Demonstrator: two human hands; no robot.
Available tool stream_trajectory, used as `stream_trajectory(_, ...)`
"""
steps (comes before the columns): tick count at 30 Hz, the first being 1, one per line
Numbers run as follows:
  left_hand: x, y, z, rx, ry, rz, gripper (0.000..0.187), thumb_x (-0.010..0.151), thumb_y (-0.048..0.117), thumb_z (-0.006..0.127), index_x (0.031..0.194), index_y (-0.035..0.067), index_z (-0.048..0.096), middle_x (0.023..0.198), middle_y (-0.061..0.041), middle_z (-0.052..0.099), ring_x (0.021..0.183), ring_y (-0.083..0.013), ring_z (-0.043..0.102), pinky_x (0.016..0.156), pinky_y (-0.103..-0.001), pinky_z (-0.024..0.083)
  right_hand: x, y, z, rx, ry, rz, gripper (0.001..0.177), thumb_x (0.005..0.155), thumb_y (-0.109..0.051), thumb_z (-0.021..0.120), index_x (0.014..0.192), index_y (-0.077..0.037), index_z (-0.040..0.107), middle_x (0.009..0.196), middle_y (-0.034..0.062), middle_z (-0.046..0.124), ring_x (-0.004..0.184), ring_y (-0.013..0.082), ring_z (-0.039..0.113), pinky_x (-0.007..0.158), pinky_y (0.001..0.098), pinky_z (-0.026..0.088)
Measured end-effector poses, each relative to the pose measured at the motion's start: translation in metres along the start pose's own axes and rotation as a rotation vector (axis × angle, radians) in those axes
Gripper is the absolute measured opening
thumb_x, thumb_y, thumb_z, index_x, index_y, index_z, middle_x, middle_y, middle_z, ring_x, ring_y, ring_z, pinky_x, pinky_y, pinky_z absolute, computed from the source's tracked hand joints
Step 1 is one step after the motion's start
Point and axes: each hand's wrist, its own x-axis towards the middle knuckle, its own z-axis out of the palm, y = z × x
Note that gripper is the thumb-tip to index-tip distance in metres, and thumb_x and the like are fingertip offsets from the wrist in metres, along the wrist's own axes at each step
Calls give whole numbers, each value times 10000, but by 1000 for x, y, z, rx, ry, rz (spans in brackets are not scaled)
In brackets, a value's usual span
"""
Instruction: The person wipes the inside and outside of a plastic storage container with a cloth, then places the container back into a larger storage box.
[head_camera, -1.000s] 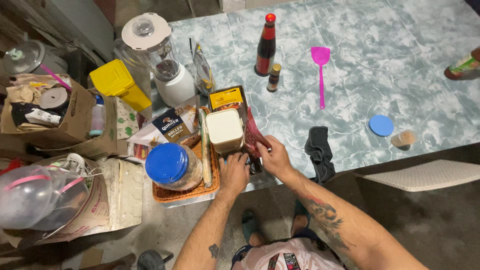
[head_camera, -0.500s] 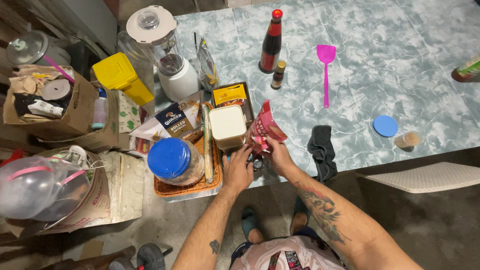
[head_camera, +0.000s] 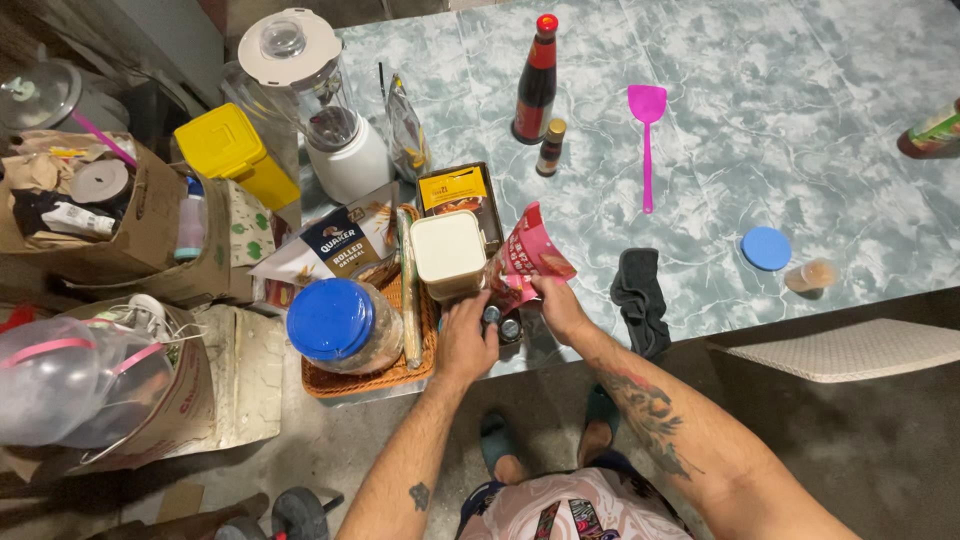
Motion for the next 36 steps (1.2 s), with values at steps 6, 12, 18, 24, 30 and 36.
stream_trajectory(6,7,-15,1,-86,151,-247,275,902,196,701,1133,46,701,1124,-154,669,1113,-322,637,957,-441,525,-14,-14,2,-396,-60,-77,391,1014,-280,468,976,14,723,903,62,718,858,152,623,804,320,479)
stream_trajectory(12,14,-38,1,-57,353,-428,400,816,294,814,1069,5,701,1144,-156,656,1105,-353,643,981,-461,526,-15,3,-5,-138,-53,-48,352,999,-259,474,952,-9,716,889,44,714,835,149,647,783,308,505)
stream_trajectory(18,25,-34,-6,-192,421,-522,892,673,232,956,1341,-59,442,1302,-230,533,1227,-369,561,1056,-441,455,-1,30,-21,-204,-5,-102,354,1038,-250,514,909,16,708,827,51,664,767,151,584,723,327,475)
stream_trajectory(24,42,-23,-34,-378,265,-331,793,621,178,949,1307,31,580,1243,-132,689,1136,-263,688,977,-379,570,10,24,-19,-17,-26,-11,318,1019,-246,510,963,8,694,894,57,696,814,161,641,767,331,523)
stream_trajectory(30,63,-54,-39,-390,2,-196,656,633,162,947,1230,77,689,1171,-84,753,1102,-217,723,972,-360,592,6,14,-15,34,-16,-6,305,991,-246,493,1009,-5,679,959,67,707,874,170,678,805,351,557)
stream_trajectory(36,69,-79,-24,-452,86,-113,1243,523,239,986,1478,17,221,1364,-138,556,1266,-278,555,1119,-415,416,-12,19,-15,-120,44,-116,376,1050,-249,486,986,55,697,937,112,694,872,181,630,811,354,512)
